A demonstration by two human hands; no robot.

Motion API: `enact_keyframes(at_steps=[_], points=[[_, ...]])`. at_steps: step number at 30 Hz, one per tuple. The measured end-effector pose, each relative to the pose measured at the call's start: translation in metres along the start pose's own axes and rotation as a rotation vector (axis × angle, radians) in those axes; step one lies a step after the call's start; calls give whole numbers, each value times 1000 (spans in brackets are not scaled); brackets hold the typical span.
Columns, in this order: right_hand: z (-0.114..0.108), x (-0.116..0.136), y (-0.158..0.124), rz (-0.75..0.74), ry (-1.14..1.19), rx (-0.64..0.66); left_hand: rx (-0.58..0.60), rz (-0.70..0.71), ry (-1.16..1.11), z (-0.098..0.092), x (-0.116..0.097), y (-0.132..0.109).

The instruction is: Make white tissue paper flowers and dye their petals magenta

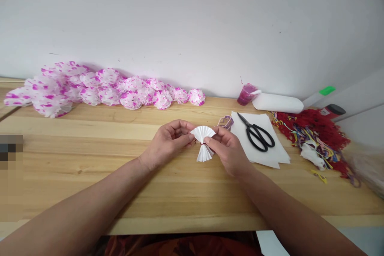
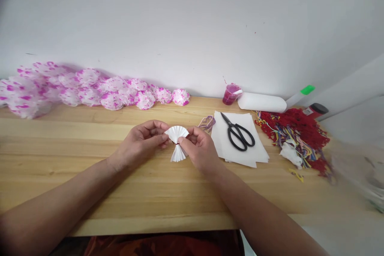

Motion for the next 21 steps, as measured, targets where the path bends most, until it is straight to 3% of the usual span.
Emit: enact_keyframes(at_steps=[12, 21], points=[[-6, -3, 1, 42, 118, -26, 3, 57, 69, -3, -4, -2], [0, 3, 0, -27, 77, 24, 35, -105, 268, -2, 11, -5]])
Point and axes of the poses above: each hand's wrist, its own y-axis towards the middle knuckle, its own z-axis out of the palm, x = y × z, the point moved 10 cm from there along y, towards the middle knuckle, and after that the axes turned 2 degrees about -x, right-handed, at the moved point
